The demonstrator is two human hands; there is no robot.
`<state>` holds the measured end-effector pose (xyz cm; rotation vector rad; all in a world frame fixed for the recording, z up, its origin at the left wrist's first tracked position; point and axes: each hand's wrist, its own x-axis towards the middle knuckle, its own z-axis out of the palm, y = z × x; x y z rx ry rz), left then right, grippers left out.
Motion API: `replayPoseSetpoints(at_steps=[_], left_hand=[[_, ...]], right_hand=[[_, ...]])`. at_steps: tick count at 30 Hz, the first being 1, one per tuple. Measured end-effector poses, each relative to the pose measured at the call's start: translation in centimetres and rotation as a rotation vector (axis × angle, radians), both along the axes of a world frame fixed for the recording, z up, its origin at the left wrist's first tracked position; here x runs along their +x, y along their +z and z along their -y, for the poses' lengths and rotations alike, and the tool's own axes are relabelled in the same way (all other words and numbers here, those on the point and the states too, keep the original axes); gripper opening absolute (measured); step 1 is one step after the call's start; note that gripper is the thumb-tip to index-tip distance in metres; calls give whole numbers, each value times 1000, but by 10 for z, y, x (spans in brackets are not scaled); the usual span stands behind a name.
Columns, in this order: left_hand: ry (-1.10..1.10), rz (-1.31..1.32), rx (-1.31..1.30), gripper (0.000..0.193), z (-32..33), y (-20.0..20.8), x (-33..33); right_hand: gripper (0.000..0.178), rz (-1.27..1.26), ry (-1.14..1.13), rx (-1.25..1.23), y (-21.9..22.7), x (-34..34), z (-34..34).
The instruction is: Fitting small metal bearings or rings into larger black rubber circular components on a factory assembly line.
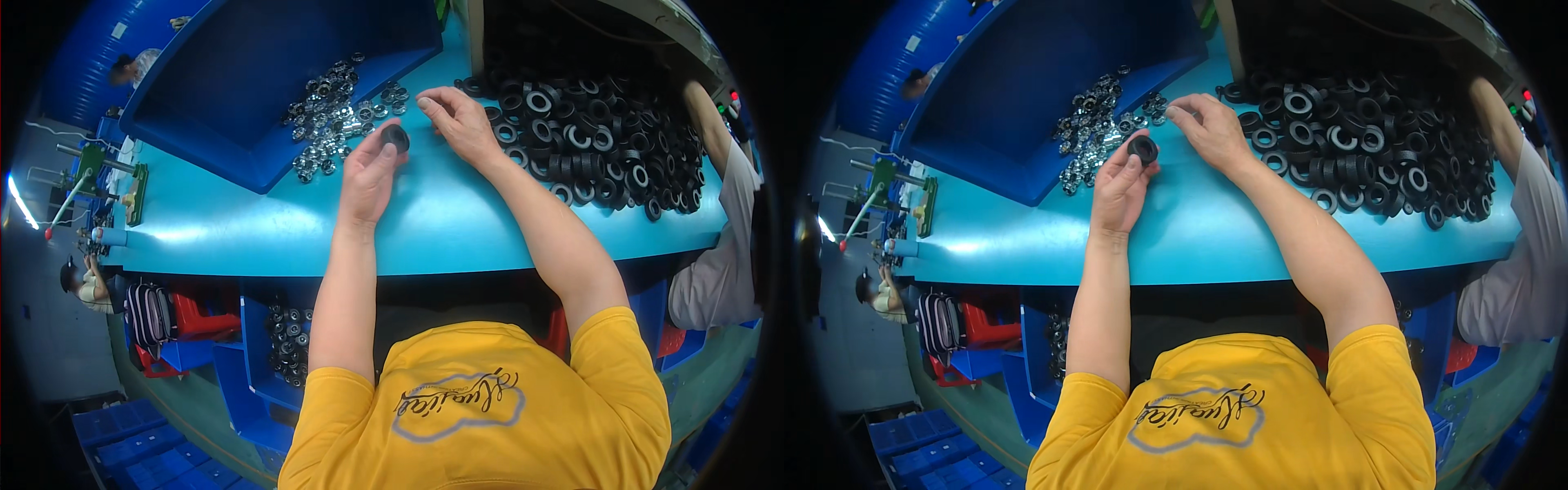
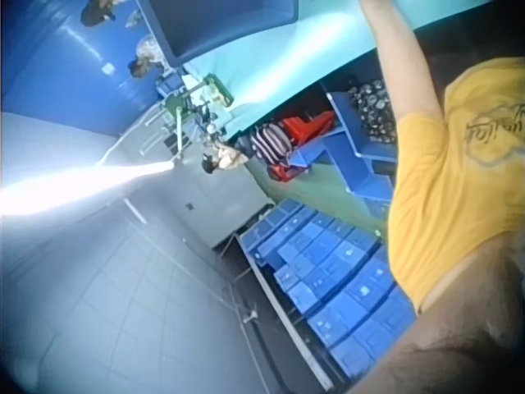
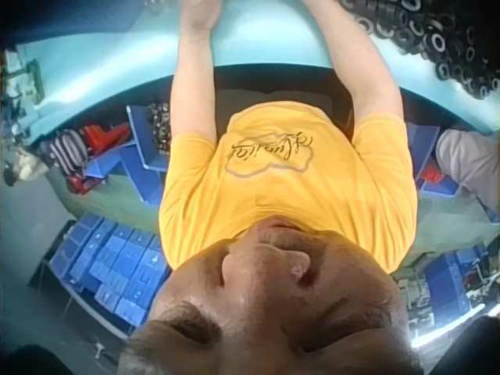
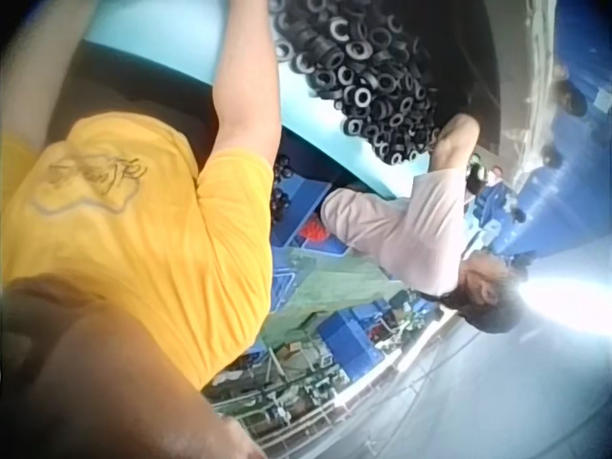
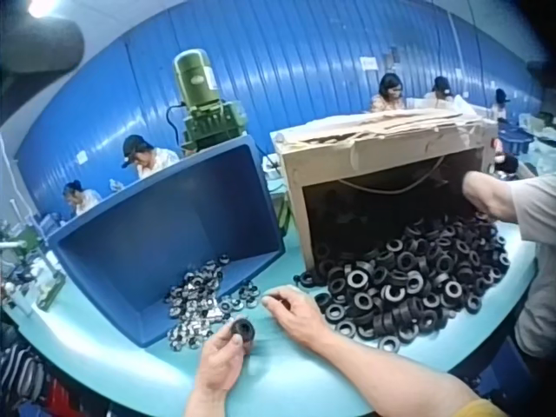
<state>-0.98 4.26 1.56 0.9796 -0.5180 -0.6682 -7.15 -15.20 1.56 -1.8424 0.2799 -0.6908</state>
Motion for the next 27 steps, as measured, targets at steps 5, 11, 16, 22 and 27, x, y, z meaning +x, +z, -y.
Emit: replayPoseSetpoints(at_steps=[5,11,16,22,27], left_hand=[[-150,-80,-250,56,-5,-2,6],[-209,-83,-298,62,-5,-6,7],[-245,-77,-269,64,-5,-2,3],[-275,-79,-278,64,-5,0,2],[-274,-103,-295,64,-4,-1,3]], right_hand=[[34,9,6,23,-1,2,0],[34,-9,9,3,0,0,-1],[34,-4,9,7,-2,1,0],[34,-24,14,9,-1,1,0],[34,-26,18,4,0,0,0]])
